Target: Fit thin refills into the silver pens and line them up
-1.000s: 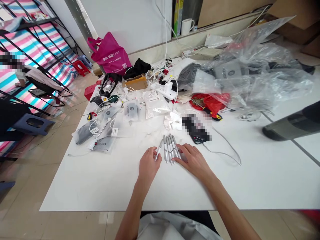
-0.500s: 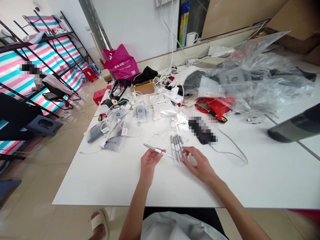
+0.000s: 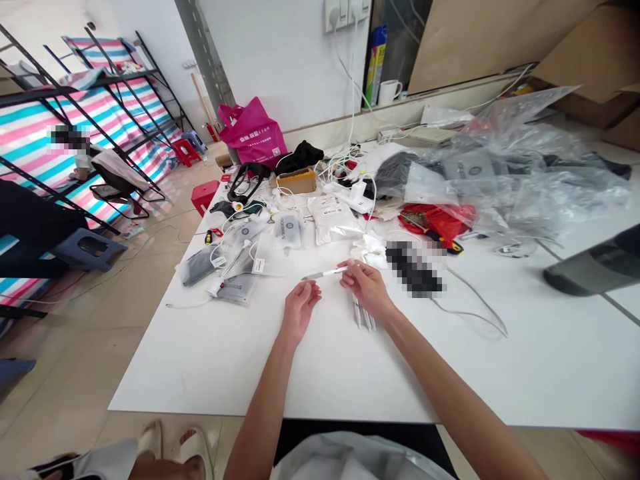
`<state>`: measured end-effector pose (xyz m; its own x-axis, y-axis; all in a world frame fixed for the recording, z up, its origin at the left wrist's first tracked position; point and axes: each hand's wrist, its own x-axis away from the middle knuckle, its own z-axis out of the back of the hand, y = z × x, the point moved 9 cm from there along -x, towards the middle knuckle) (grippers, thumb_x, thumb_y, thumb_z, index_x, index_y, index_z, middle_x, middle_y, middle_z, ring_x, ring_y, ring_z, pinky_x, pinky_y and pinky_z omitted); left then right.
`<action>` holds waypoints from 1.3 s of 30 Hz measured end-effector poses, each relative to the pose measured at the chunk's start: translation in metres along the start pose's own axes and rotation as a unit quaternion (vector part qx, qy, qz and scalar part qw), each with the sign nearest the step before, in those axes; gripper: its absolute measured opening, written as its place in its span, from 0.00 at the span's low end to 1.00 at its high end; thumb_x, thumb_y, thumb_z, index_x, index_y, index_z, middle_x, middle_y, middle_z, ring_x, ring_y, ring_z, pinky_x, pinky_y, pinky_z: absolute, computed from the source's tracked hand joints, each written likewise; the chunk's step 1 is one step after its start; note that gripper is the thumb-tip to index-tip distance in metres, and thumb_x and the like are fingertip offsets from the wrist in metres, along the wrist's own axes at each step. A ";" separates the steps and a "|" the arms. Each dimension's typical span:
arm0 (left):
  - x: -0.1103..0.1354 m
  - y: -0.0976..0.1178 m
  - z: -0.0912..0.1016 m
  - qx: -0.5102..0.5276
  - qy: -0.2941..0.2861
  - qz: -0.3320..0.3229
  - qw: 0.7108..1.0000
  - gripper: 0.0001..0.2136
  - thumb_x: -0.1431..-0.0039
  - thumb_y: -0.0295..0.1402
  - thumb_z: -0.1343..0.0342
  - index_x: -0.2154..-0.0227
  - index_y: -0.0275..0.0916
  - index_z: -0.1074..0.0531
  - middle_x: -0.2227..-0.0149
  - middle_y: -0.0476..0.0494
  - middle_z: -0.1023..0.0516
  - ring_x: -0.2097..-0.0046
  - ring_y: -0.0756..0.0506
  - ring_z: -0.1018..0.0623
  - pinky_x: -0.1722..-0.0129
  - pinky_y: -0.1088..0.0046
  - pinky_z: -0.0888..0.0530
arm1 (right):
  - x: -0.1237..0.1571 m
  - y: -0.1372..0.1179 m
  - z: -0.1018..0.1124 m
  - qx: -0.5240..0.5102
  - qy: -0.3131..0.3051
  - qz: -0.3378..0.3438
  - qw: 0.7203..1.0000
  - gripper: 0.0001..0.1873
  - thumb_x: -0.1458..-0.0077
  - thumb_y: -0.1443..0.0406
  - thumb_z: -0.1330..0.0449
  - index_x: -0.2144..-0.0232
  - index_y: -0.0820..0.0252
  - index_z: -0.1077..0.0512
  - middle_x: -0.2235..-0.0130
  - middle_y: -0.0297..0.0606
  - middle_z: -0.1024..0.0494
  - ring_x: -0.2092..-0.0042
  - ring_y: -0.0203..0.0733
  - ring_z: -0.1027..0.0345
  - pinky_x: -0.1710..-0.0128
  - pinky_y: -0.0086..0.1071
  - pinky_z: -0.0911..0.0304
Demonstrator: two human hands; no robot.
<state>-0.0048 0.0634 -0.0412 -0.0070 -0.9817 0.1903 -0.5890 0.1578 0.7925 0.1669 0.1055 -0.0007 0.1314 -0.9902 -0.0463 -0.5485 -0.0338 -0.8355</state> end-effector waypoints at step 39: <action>-0.007 0.005 0.012 0.132 0.024 -0.003 0.991 0.07 0.35 0.36 0.38 0.60 0.37 0.21 0.64 0.45 0.26 0.61 0.50 0.25 0.56 0.70 0.28 | -0.001 -0.035 0.098 -0.432 0.019 0.012 0.902 0.22 0.39 0.64 0.42 0.73 0.52 0.54 0.80 0.19 0.60 0.82 0.30 0.67 0.85 0.27 0.65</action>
<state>-0.0176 0.0694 -0.0451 0.0331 -0.9753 0.2186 -0.7794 0.1117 0.6164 0.2674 0.1211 -0.0251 0.0911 -0.9955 -0.0269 -0.9915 -0.0882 -0.0958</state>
